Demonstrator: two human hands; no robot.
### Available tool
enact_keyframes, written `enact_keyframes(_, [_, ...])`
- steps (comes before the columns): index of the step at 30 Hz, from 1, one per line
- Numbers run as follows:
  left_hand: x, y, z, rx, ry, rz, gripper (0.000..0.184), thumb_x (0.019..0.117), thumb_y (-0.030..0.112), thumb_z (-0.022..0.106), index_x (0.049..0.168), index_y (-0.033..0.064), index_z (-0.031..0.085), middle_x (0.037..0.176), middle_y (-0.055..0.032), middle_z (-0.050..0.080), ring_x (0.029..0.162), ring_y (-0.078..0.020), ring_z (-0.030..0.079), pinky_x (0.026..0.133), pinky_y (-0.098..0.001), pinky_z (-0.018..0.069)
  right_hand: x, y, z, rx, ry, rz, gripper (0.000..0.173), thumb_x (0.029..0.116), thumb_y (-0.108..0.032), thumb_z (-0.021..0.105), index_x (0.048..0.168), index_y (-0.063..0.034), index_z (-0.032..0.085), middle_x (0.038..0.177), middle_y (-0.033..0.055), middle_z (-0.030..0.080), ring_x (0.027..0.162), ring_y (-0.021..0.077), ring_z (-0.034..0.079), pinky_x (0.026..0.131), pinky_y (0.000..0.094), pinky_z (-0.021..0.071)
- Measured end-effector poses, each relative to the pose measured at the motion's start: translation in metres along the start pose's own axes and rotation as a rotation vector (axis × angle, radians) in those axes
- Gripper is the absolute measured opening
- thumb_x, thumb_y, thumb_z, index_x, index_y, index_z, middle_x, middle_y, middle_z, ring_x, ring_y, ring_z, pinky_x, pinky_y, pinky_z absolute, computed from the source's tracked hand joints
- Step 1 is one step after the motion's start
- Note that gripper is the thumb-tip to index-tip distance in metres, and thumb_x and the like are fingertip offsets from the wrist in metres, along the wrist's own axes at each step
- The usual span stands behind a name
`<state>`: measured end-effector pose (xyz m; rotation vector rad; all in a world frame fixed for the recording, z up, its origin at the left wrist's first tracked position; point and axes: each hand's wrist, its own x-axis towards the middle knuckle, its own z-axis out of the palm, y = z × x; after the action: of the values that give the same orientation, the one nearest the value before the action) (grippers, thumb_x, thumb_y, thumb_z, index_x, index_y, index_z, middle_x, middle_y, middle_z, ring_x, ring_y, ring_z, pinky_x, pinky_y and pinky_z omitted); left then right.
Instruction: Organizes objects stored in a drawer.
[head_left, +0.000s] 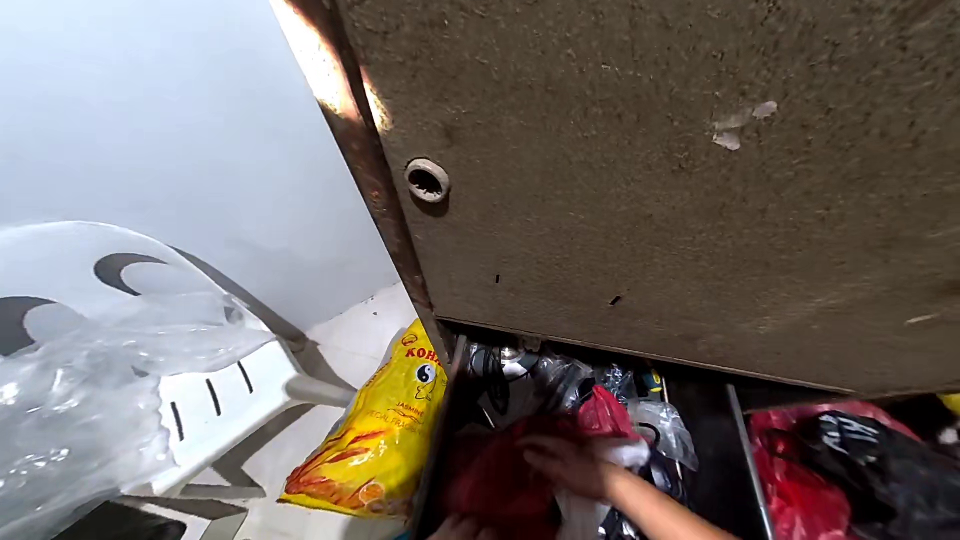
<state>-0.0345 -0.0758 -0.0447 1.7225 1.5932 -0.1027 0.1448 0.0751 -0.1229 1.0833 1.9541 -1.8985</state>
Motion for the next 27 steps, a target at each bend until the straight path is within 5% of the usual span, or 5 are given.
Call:
enact_keyframes(4, [0.073,0.01,-0.021,-0.097,0.322,0.094,0.05,0.1048,0.032,0.055,0.146,0.0042,0.054,0.149,-0.0214,0.052,0.136,-0.0417,0.051,0.106,-0.0568,0.0468,0.015,-0.017,0.002,-0.434,0.226,-0.079,0.044,0.0997,-0.02,0.062,0.137,0.0045,0.06,0.14,0.0274,0.058,0.136,0.0417,0.051,0.116,0.0587,0.0358])
enact_keyframes(8, [0.132,-0.001,-0.015,-0.104,-0.092,-0.021,0.057,0.1098,0.045,0.039,0.158,0.0153,0.039,0.165,-0.0143,0.033,0.152,-0.0404,0.028,0.118,-0.0667,0.0238,0.02,-0.041,-0.069,-0.438,0.825,0.299,0.042,0.1027,-0.027,0.058,0.132,0.0027,0.064,0.133,0.0272,0.063,0.129,0.0419,0.058,0.108,0.0603,0.0441])
enact_keyframes(13, [0.12,0.001,0.014,-0.088,-0.267,-0.106,0.055,0.1122,0.041,0.032,0.157,0.0095,0.038,0.167,-0.0232,0.021,0.146,-0.0471,0.036,0.11,-0.0641,0.0391,0.053,0.029,-0.116,-0.391,0.76,0.774,0.06,0.0992,-0.044,0.061,0.141,-0.0008,0.058,0.147,0.0257,0.053,0.14,0.0423,0.047,0.112,0.062,0.0379])
enact_keyframes(20, [0.079,-0.029,0.019,-0.134,-0.143,-0.082,0.069,0.1043,0.04,0.057,0.161,0.0104,0.032,0.17,-0.0211,0.012,0.152,-0.0489,0.021,0.119,-0.0587,0.0296,0.007,0.048,-0.084,-0.07,0.986,0.094,0.083,0.0845,-0.004,0.077,0.153,0.0053,0.03,0.147,0.0278,0.049,0.138,0.0335,0.051,0.116,0.045,0.0412])
enact_keyframes(27, [0.037,-0.015,-0.002,-0.22,-0.01,0.041,0.087,0.0955,0.042,0.071,0.158,-0.0035,0.03,0.163,-0.0281,0.026,0.153,-0.0455,0.021,0.123,-0.056,0.0221,-0.077,0.011,-0.016,-0.107,0.729,-0.289,0.095,0.0708,0.0,0.082,0.152,0.0045,0.033,0.144,0.021,0.055,0.129,0.0195,0.059,0.107,0.0327,0.0504])
